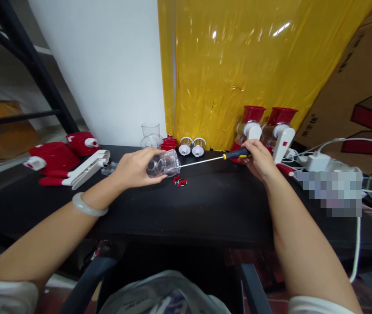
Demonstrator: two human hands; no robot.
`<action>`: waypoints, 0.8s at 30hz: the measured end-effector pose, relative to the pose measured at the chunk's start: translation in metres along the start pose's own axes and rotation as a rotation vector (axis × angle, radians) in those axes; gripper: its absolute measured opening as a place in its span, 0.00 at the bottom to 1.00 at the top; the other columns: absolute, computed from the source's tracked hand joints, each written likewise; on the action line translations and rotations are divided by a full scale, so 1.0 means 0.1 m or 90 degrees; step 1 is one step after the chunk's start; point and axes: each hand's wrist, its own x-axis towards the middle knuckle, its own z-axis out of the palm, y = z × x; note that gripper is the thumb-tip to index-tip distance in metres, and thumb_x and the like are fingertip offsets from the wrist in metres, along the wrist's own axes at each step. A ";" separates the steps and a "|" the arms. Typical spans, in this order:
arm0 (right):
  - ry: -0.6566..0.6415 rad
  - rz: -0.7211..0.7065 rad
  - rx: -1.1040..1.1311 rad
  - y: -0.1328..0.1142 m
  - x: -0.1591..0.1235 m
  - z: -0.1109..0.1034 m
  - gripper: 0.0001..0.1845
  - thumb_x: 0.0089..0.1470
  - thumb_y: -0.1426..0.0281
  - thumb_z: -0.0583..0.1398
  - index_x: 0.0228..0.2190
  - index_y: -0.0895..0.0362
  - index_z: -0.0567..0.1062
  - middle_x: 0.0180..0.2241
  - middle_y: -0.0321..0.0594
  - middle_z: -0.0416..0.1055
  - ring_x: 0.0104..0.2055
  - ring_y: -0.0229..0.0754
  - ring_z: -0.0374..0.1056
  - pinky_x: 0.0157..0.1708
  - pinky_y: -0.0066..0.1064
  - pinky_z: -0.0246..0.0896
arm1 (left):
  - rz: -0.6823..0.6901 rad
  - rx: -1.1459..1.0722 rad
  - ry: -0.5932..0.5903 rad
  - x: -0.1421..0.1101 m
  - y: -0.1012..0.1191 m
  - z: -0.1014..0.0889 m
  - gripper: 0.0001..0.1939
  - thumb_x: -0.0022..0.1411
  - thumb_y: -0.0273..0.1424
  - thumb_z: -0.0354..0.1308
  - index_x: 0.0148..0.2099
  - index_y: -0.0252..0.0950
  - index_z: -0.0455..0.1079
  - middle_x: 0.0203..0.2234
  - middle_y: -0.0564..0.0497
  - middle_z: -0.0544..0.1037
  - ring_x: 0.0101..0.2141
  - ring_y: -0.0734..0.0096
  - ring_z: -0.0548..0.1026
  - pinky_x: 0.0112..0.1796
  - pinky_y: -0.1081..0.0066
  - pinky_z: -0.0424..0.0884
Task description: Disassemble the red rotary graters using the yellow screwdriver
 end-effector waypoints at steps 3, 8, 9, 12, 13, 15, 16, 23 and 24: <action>-0.002 0.005 0.049 -0.04 -0.01 0.01 0.09 0.39 0.69 0.65 0.24 0.54 0.71 0.22 0.32 0.67 0.22 0.35 0.63 0.20 0.26 0.62 | 0.004 -0.001 0.002 0.00 0.00 0.00 0.30 0.55 0.46 0.59 0.55 0.37 0.64 0.46 0.46 0.77 0.44 0.61 0.77 0.38 0.67 0.71; -0.063 -0.014 0.024 -0.03 0.00 -0.01 0.19 0.51 0.52 0.58 0.23 0.54 0.70 0.13 0.32 0.57 0.15 0.34 0.55 0.17 0.28 0.56 | 0.001 -0.011 0.015 0.01 0.02 0.00 0.30 0.55 0.46 0.59 0.56 0.37 0.65 0.45 0.45 0.77 0.43 0.61 0.77 0.37 0.68 0.71; -0.062 -0.013 -0.002 -0.02 0.01 -0.02 0.22 0.52 0.48 0.56 0.23 0.53 0.69 0.11 0.30 0.53 0.13 0.33 0.51 0.16 0.28 0.55 | 0.002 -0.012 0.014 0.01 0.02 0.01 0.30 0.55 0.46 0.59 0.56 0.37 0.65 0.45 0.46 0.77 0.43 0.61 0.77 0.37 0.67 0.71; -0.056 -0.018 -0.054 0.03 0.03 -0.04 0.18 0.52 0.51 0.60 0.24 0.52 0.68 0.11 0.27 0.49 0.11 0.31 0.46 0.15 0.28 0.55 | 0.004 -0.007 0.011 0.01 0.01 0.01 0.30 0.54 0.46 0.59 0.56 0.37 0.65 0.45 0.46 0.78 0.43 0.61 0.77 0.36 0.67 0.71; -0.050 -0.023 -0.052 0.04 0.03 -0.05 0.15 0.51 0.55 0.63 0.24 0.52 0.68 0.12 0.27 0.51 0.12 0.31 0.47 0.16 0.28 0.55 | 0.004 -0.002 0.013 0.01 0.01 0.01 0.30 0.54 0.46 0.59 0.56 0.37 0.65 0.45 0.45 0.78 0.43 0.61 0.77 0.36 0.67 0.71; -0.035 -0.031 -0.023 0.04 0.04 -0.05 0.11 0.47 0.63 0.65 0.24 0.52 0.68 0.16 0.29 0.58 0.15 0.32 0.53 0.17 0.28 0.58 | 0.002 0.003 0.016 0.01 0.00 0.02 0.30 0.55 0.46 0.59 0.56 0.37 0.65 0.44 0.45 0.78 0.42 0.61 0.77 0.36 0.67 0.71; -0.032 -0.032 -0.006 0.04 0.04 -0.05 0.09 0.46 0.65 0.65 0.25 0.52 0.69 0.19 0.31 0.60 0.17 0.33 0.56 0.18 0.28 0.59 | 0.001 0.003 0.016 0.01 0.00 0.02 0.29 0.55 0.46 0.59 0.56 0.37 0.65 0.44 0.45 0.78 0.42 0.61 0.77 0.36 0.67 0.71; -0.080 -0.032 0.035 -0.01 0.02 -0.06 0.14 0.51 0.55 0.60 0.26 0.52 0.71 0.21 0.33 0.64 0.20 0.36 0.61 0.19 0.29 0.60 | 0.006 -0.002 0.014 0.01 0.01 0.01 0.29 0.56 0.46 0.58 0.56 0.38 0.64 0.46 0.46 0.77 0.43 0.61 0.77 0.36 0.67 0.70; -0.082 -0.024 0.023 -0.01 0.02 -0.05 0.18 0.52 0.50 0.58 0.26 0.52 0.70 0.17 0.32 0.61 0.17 0.35 0.58 0.17 0.29 0.58 | 0.006 -0.003 0.012 0.01 0.01 0.01 0.29 0.56 0.46 0.58 0.56 0.38 0.64 0.46 0.46 0.77 0.44 0.61 0.77 0.37 0.67 0.71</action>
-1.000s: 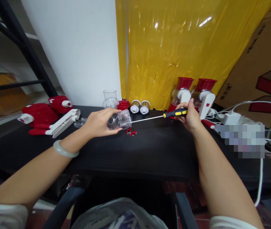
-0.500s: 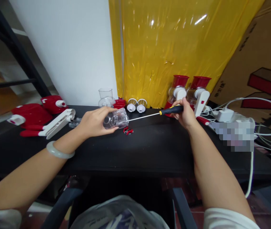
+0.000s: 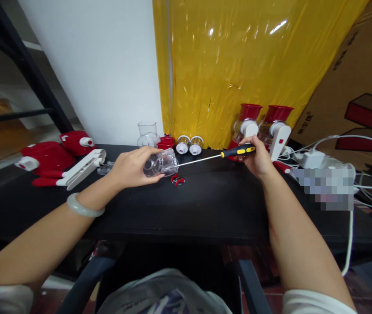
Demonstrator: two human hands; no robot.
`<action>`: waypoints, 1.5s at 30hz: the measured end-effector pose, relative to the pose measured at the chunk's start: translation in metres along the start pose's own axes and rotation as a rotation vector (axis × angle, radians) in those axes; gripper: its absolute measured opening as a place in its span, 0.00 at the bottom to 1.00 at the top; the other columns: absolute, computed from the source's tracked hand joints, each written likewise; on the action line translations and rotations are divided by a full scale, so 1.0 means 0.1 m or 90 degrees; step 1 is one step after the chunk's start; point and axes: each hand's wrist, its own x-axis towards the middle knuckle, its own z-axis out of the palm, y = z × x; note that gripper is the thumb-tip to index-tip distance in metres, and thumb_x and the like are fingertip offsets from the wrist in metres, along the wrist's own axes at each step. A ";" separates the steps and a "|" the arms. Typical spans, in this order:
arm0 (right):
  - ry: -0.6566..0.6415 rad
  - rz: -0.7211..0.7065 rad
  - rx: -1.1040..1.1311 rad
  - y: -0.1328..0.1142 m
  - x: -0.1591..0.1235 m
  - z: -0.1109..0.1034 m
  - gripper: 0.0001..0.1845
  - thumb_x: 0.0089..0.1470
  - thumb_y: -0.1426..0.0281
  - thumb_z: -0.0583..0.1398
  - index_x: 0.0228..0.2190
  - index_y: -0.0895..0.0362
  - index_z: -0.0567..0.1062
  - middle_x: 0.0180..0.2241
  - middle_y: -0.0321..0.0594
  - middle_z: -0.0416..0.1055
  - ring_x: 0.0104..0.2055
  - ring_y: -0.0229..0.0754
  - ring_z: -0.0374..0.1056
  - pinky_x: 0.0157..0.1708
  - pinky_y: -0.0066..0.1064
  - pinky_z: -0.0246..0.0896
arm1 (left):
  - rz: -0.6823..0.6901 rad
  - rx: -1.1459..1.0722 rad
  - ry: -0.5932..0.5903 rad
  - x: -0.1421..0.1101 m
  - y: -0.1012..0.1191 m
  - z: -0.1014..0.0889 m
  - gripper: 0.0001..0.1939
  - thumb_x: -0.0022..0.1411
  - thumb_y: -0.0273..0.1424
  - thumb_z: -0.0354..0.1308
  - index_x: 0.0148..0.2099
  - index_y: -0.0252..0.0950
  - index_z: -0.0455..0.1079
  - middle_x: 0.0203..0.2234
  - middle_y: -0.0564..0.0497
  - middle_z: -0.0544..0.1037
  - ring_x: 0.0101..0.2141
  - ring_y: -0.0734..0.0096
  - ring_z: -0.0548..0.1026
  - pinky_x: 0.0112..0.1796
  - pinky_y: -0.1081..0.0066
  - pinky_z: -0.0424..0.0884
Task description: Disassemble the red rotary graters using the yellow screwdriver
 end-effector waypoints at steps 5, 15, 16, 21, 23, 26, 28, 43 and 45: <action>0.035 0.001 -0.066 0.01 -0.01 0.03 0.14 0.49 0.58 0.64 0.25 0.54 0.70 0.12 0.28 0.53 0.14 0.31 0.50 0.16 0.26 0.54 | -0.002 0.002 -0.005 0.00 -0.02 0.00 0.29 0.55 0.46 0.59 0.56 0.37 0.64 0.46 0.46 0.77 0.43 0.61 0.77 0.38 0.67 0.71; 0.020 -0.021 -0.002 -0.02 -0.02 0.03 0.15 0.48 0.56 0.61 0.25 0.55 0.71 0.19 0.34 0.63 0.19 0.35 0.59 0.18 0.27 0.57 | -0.004 0.004 -0.008 0.00 0.00 -0.01 0.29 0.55 0.46 0.59 0.56 0.37 0.64 0.46 0.46 0.77 0.44 0.61 0.77 0.38 0.67 0.71; 0.026 -0.018 -0.025 -0.01 -0.01 0.03 0.19 0.50 0.52 0.60 0.24 0.55 0.71 0.15 0.33 0.60 0.16 0.34 0.56 0.17 0.28 0.55 | -0.005 0.003 -0.008 0.00 0.00 -0.01 0.29 0.55 0.46 0.59 0.56 0.37 0.64 0.46 0.46 0.77 0.43 0.62 0.77 0.38 0.67 0.71; 0.060 -0.005 -0.082 0.01 -0.01 0.04 0.12 0.45 0.62 0.66 0.24 0.55 0.70 0.14 0.29 0.57 0.15 0.32 0.51 0.15 0.26 0.50 | -0.006 0.001 -0.009 0.00 -0.02 0.00 0.29 0.55 0.45 0.59 0.56 0.38 0.65 0.45 0.46 0.78 0.43 0.62 0.77 0.37 0.67 0.71; 0.049 -0.007 -0.033 -0.02 -0.03 0.04 0.09 0.40 0.68 0.66 0.25 0.54 0.71 0.20 0.31 0.63 0.20 0.33 0.57 0.19 0.25 0.55 | -0.008 0.002 -0.006 0.00 -0.02 0.00 0.29 0.55 0.46 0.59 0.56 0.38 0.64 0.45 0.46 0.78 0.42 0.61 0.77 0.37 0.67 0.71; 0.013 -0.004 0.022 -0.05 -0.05 0.04 0.10 0.38 0.70 0.65 0.27 0.53 0.72 0.25 0.33 0.66 0.27 0.36 0.61 0.23 0.26 0.60 | -0.005 -0.003 -0.006 0.00 -0.02 0.00 0.29 0.55 0.46 0.59 0.56 0.38 0.64 0.46 0.46 0.77 0.43 0.61 0.77 0.37 0.67 0.71; 0.023 -0.006 0.016 -0.05 -0.05 0.05 0.09 0.41 0.65 0.65 0.26 0.53 0.72 0.24 0.35 0.66 0.25 0.36 0.60 0.21 0.27 0.59 | -0.003 -0.005 -0.006 0.00 -0.02 0.00 0.30 0.55 0.46 0.59 0.56 0.38 0.64 0.46 0.46 0.77 0.43 0.60 0.77 0.37 0.66 0.71; 0.003 -0.002 0.046 -0.07 -0.07 0.07 0.09 0.40 0.69 0.65 0.28 0.53 0.72 0.28 0.34 0.64 0.28 0.35 0.61 0.25 0.27 0.63 | -0.016 -0.011 -0.018 0.00 -0.01 -0.01 0.29 0.54 0.46 0.59 0.55 0.38 0.64 0.45 0.46 0.77 0.43 0.60 0.77 0.37 0.67 0.70; 0.018 0.003 0.028 -0.06 -0.07 0.08 0.10 0.45 0.61 0.64 0.25 0.54 0.71 0.24 0.35 0.64 0.25 0.36 0.61 0.22 0.28 0.61 | -0.015 -0.006 -0.018 0.00 -0.01 0.00 0.29 0.54 0.46 0.59 0.55 0.38 0.64 0.45 0.46 0.77 0.43 0.60 0.77 0.37 0.67 0.70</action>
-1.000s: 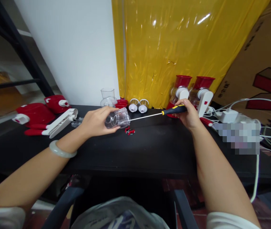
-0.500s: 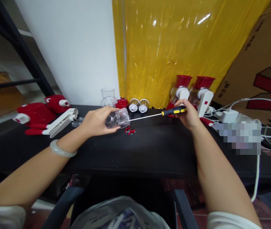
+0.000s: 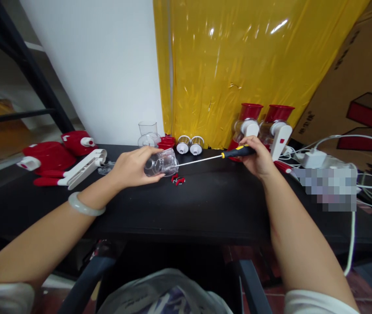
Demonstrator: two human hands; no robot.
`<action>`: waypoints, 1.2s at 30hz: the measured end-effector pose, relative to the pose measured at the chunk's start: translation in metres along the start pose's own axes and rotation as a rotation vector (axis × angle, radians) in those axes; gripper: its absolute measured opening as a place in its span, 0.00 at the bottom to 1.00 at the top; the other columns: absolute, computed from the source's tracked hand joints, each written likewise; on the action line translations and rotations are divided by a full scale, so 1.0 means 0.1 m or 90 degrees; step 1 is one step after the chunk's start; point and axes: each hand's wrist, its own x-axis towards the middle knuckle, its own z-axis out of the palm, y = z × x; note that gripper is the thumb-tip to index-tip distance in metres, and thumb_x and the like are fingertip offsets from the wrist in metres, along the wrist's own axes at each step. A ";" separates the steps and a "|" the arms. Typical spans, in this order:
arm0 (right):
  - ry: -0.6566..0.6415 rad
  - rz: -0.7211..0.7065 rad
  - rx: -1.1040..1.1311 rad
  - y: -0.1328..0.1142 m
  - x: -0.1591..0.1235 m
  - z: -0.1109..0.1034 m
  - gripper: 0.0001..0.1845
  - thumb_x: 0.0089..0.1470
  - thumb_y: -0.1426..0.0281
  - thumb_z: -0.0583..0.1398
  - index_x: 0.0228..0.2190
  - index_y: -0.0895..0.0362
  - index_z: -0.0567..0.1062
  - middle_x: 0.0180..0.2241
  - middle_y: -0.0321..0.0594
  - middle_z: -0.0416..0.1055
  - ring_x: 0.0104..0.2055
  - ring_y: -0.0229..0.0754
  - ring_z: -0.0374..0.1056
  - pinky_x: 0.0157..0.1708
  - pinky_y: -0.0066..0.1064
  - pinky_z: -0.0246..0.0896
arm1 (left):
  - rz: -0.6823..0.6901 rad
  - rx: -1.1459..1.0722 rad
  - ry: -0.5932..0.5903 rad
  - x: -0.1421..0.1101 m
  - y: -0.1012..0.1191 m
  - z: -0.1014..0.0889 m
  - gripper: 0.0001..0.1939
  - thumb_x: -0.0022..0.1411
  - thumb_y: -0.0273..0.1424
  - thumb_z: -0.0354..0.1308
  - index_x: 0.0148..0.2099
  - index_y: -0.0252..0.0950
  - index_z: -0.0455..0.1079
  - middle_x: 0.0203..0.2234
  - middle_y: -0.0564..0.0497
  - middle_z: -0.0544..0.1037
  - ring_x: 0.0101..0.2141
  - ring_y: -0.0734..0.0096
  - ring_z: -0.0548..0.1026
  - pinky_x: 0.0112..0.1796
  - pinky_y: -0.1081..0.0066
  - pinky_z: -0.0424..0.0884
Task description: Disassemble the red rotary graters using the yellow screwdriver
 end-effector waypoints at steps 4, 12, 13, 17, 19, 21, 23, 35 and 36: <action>-0.007 0.007 -0.077 0.06 0.03 -0.02 0.21 0.53 0.48 0.57 0.24 0.53 0.71 0.11 0.30 0.52 0.14 0.33 0.49 0.16 0.28 0.54 | -0.001 0.013 0.011 0.00 -0.02 0.01 0.30 0.54 0.46 0.59 0.55 0.37 0.64 0.45 0.45 0.77 0.43 0.60 0.77 0.37 0.67 0.71; 0.015 0.011 0.002 0.03 0.02 -0.02 0.10 0.40 0.70 0.66 0.27 0.51 0.71 0.27 0.33 0.66 0.28 0.37 0.63 0.27 0.30 0.66 | 0.002 0.007 0.016 0.00 -0.01 0.00 0.30 0.54 0.46 0.60 0.56 0.38 0.65 0.44 0.45 0.78 0.42 0.60 0.77 0.36 0.67 0.71; 0.002 0.013 0.014 0.01 0.01 -0.01 0.10 0.39 0.70 0.65 0.27 0.51 0.72 0.28 0.33 0.67 0.30 0.37 0.63 0.28 0.31 0.67 | 0.002 0.008 0.018 0.00 0.00 0.00 0.30 0.54 0.46 0.59 0.56 0.38 0.64 0.44 0.45 0.78 0.42 0.60 0.77 0.36 0.67 0.71; 0.016 0.021 0.002 0.01 0.01 0.00 0.14 0.45 0.55 0.64 0.25 0.53 0.72 0.26 0.36 0.68 0.27 0.38 0.64 0.24 0.30 0.65 | -0.007 0.017 0.019 0.01 0.00 -0.01 0.29 0.54 0.46 0.59 0.55 0.38 0.65 0.43 0.45 0.78 0.40 0.60 0.77 0.36 0.66 0.71; 0.019 0.019 -0.033 0.04 0.03 -0.01 0.23 0.49 0.45 0.58 0.24 0.53 0.71 0.18 0.36 0.64 0.20 0.37 0.59 0.18 0.29 0.60 | -0.014 0.012 0.017 0.01 -0.01 0.00 0.29 0.54 0.46 0.60 0.55 0.38 0.65 0.44 0.45 0.78 0.41 0.60 0.77 0.36 0.65 0.71; 0.008 0.011 -0.077 0.08 0.05 -0.02 0.25 0.50 0.44 0.57 0.23 0.53 0.71 0.11 0.31 0.55 0.14 0.34 0.51 0.14 0.28 0.54 | -0.022 0.001 0.017 0.01 -0.02 0.00 0.30 0.53 0.46 0.60 0.55 0.38 0.64 0.44 0.45 0.77 0.42 0.60 0.77 0.37 0.65 0.71; 0.012 0.006 -0.101 0.10 0.06 -0.03 0.19 0.50 0.50 0.61 0.24 0.52 0.70 0.10 0.28 0.52 0.13 0.33 0.48 0.13 0.27 0.52 | -0.027 -0.010 0.014 0.00 -0.02 0.01 0.30 0.53 0.45 0.61 0.55 0.38 0.64 0.45 0.46 0.77 0.42 0.60 0.77 0.37 0.65 0.72; -0.007 0.004 -0.019 0.04 0.02 -0.01 0.18 0.51 0.50 0.59 0.25 0.52 0.71 0.18 0.33 0.62 0.19 0.36 0.60 0.19 0.31 0.62 | -0.056 -0.057 0.021 0.00 -0.02 0.05 0.31 0.53 0.46 0.61 0.56 0.39 0.64 0.46 0.45 0.77 0.43 0.60 0.77 0.40 0.64 0.73; -0.008 0.003 -0.037 0.06 0.03 -0.01 0.21 0.52 0.48 0.57 0.25 0.52 0.70 0.15 0.32 0.58 0.16 0.35 0.56 0.17 0.30 0.60 | -0.056 -0.059 0.019 0.00 -0.02 0.05 0.31 0.53 0.45 0.61 0.56 0.39 0.64 0.46 0.45 0.77 0.44 0.60 0.76 0.41 0.64 0.73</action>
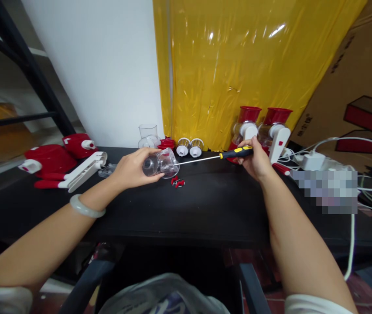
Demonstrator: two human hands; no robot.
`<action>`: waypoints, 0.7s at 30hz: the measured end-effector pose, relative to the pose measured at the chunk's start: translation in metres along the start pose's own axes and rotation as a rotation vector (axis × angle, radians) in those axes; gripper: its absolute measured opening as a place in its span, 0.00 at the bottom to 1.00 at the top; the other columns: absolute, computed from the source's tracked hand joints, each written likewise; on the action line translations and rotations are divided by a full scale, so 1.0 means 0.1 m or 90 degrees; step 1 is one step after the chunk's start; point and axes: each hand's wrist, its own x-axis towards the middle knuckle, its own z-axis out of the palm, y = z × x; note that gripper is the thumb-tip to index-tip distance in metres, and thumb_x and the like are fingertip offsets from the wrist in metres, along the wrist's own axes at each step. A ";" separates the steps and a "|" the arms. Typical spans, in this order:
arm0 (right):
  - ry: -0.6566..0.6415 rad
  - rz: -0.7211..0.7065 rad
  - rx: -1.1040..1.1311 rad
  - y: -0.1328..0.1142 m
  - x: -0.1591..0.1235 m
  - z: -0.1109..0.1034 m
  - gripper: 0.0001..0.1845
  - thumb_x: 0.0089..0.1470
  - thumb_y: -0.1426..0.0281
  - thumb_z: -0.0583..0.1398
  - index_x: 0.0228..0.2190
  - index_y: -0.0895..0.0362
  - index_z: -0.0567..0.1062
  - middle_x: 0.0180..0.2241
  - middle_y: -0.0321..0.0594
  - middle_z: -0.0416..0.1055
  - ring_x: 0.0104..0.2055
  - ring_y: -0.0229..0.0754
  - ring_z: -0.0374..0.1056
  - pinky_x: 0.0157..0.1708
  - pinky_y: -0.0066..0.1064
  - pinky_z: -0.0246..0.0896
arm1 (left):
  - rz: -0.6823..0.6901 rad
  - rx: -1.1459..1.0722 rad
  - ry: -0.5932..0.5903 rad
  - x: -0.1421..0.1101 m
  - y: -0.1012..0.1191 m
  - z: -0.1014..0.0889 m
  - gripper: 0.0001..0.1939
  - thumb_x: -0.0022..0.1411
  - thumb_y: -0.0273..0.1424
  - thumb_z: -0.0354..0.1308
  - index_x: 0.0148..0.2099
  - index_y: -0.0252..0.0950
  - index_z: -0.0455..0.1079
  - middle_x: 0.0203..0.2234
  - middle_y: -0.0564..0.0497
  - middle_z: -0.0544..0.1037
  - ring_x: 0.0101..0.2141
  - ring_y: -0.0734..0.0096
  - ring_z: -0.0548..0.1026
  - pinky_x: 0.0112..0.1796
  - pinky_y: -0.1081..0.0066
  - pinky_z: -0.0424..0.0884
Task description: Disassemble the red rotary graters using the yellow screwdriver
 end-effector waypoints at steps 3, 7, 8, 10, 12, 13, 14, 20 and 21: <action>0.000 -0.014 -0.048 0.04 0.02 -0.02 0.18 0.52 0.51 0.60 0.25 0.52 0.69 0.12 0.28 0.51 0.13 0.32 0.48 0.14 0.27 0.54 | 0.002 -0.003 -0.010 0.00 0.00 0.00 0.31 0.53 0.45 0.61 0.56 0.39 0.64 0.46 0.45 0.76 0.43 0.60 0.76 0.41 0.64 0.73; 0.026 -0.025 -0.003 0.04 0.03 -0.04 0.08 0.47 0.65 0.64 0.26 0.51 0.70 0.21 0.31 0.62 0.20 0.33 0.59 0.19 0.26 0.62 | 0.003 -0.002 -0.009 0.00 0.00 0.00 0.30 0.53 0.45 0.61 0.56 0.39 0.64 0.46 0.45 0.77 0.43 0.59 0.76 0.41 0.63 0.73; 0.022 -0.022 0.017 0.03 0.02 -0.04 0.07 0.46 0.67 0.64 0.26 0.51 0.70 0.24 0.32 0.64 0.23 0.34 0.62 0.21 0.27 0.64 | 0.002 -0.004 -0.010 0.00 0.00 0.00 0.30 0.53 0.45 0.61 0.56 0.39 0.64 0.46 0.45 0.76 0.44 0.59 0.76 0.41 0.63 0.73; 0.004 -0.012 0.050 0.00 0.00 -0.03 0.08 0.42 0.68 0.65 0.28 0.51 0.72 0.27 0.32 0.66 0.27 0.35 0.65 0.25 0.28 0.67 | -0.002 -0.007 -0.014 0.00 0.00 0.00 0.31 0.53 0.45 0.61 0.56 0.39 0.64 0.46 0.45 0.76 0.44 0.60 0.76 0.41 0.63 0.73; -0.006 -0.008 0.065 -0.02 -0.01 -0.02 0.09 0.40 0.67 0.66 0.27 0.51 0.72 0.27 0.33 0.67 0.28 0.36 0.66 0.25 0.29 0.67 | -0.007 -0.009 -0.019 0.01 0.00 0.00 0.31 0.53 0.45 0.61 0.56 0.39 0.64 0.46 0.45 0.76 0.44 0.59 0.76 0.42 0.63 0.73; -0.007 -0.008 0.063 -0.03 -0.01 -0.02 0.09 0.42 0.65 0.66 0.27 0.52 0.72 0.26 0.33 0.67 0.27 0.36 0.66 0.24 0.28 0.66 | -0.010 -0.010 -0.020 0.01 0.00 0.00 0.31 0.53 0.45 0.61 0.56 0.39 0.64 0.47 0.45 0.76 0.45 0.59 0.76 0.42 0.63 0.73; -0.007 -0.007 0.055 -0.02 -0.01 -0.01 0.10 0.45 0.60 0.65 0.26 0.52 0.72 0.24 0.33 0.67 0.24 0.36 0.65 0.22 0.28 0.65 | -0.013 -0.013 -0.022 0.01 0.00 0.00 0.31 0.53 0.45 0.61 0.56 0.39 0.64 0.47 0.46 0.76 0.45 0.59 0.76 0.42 0.63 0.72; 0.016 -0.006 -0.040 0.05 0.02 -0.02 0.19 0.51 0.51 0.62 0.25 0.54 0.72 0.09 0.28 0.53 0.12 0.31 0.49 0.14 0.25 0.52 | -0.015 -0.024 -0.037 0.01 -0.02 0.00 0.32 0.53 0.46 0.61 0.56 0.38 0.64 0.47 0.46 0.76 0.45 0.60 0.75 0.43 0.64 0.72; 0.025 -0.009 -0.054 0.06 0.03 -0.02 0.16 0.48 0.55 0.65 0.25 0.54 0.71 0.09 0.28 0.53 0.11 0.30 0.48 0.13 0.24 0.50 | -0.013 -0.022 -0.038 0.01 -0.02 0.00 0.31 0.53 0.46 0.61 0.56 0.38 0.64 0.47 0.46 0.76 0.45 0.60 0.76 0.44 0.64 0.72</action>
